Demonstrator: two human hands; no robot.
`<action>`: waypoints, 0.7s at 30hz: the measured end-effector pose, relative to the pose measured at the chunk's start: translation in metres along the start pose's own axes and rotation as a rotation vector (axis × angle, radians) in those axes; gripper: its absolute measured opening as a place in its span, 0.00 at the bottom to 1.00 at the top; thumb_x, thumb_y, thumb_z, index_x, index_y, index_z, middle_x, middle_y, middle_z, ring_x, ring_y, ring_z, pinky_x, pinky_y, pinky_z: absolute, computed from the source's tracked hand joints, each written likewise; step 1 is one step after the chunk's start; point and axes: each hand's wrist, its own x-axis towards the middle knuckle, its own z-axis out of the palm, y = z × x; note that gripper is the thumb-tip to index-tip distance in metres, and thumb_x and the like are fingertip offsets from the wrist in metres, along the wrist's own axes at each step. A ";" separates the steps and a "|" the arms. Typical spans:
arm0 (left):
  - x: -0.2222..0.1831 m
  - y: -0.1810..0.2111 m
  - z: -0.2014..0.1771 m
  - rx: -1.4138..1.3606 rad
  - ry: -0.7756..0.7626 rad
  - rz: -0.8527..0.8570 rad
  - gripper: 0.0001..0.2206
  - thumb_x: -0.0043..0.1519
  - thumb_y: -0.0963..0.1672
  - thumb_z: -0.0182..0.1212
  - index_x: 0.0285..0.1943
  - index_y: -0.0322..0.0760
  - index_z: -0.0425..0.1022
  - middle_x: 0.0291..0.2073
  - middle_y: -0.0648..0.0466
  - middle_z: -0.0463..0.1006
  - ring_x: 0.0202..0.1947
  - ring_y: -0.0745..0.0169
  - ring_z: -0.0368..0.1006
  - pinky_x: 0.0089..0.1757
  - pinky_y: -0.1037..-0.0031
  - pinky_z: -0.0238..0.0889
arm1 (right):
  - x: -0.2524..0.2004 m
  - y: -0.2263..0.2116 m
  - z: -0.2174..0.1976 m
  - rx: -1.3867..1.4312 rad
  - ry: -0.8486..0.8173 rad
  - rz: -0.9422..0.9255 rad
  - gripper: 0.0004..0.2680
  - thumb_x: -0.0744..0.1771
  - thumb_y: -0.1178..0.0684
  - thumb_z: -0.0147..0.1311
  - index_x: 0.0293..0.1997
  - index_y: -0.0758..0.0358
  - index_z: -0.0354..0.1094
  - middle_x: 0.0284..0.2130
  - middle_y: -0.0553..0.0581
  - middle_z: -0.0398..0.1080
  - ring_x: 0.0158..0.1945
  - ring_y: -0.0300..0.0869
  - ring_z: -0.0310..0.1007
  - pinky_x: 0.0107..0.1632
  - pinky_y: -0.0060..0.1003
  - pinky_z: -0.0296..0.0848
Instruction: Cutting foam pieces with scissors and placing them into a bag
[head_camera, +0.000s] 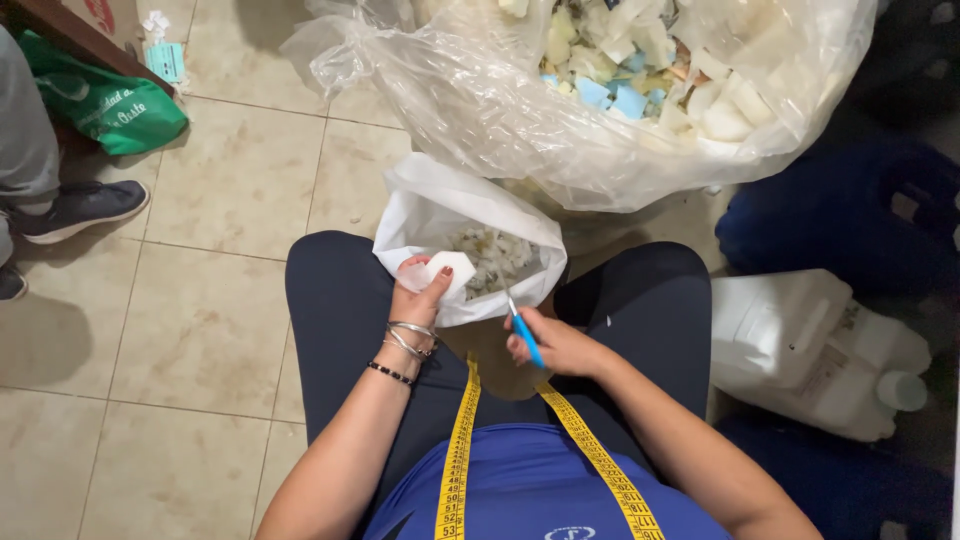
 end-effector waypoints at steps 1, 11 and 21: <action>-0.003 0.001 0.002 -0.026 0.012 -0.023 0.24 0.56 0.45 0.77 0.58 0.41 0.71 0.44 0.49 0.75 0.40 0.59 0.74 0.40 0.73 0.76 | -0.003 -0.009 0.001 -0.110 -0.055 0.004 0.19 0.67 0.35 0.53 0.55 0.58 0.61 0.31 0.68 0.77 0.40 0.58 0.79 0.44 0.52 0.76; -0.023 0.010 0.021 0.053 -0.081 -0.129 0.27 0.50 0.43 0.82 0.54 0.41 0.70 0.40 0.49 0.75 0.35 0.60 0.76 0.35 0.73 0.78 | 0.007 -0.006 0.014 -0.212 0.022 -0.009 0.20 0.66 0.32 0.57 0.54 0.55 0.63 0.26 0.61 0.76 0.37 0.58 0.79 0.44 0.51 0.75; -0.034 0.031 0.024 -0.148 -0.169 -0.054 0.19 0.57 0.42 0.70 0.56 0.41 0.71 0.41 0.52 0.78 0.34 0.63 0.76 0.29 0.72 0.73 | 0.018 -0.002 0.015 -0.013 0.131 0.021 0.10 0.66 0.44 0.58 0.39 0.57 0.64 0.19 0.53 0.74 0.20 0.37 0.76 0.27 0.28 0.74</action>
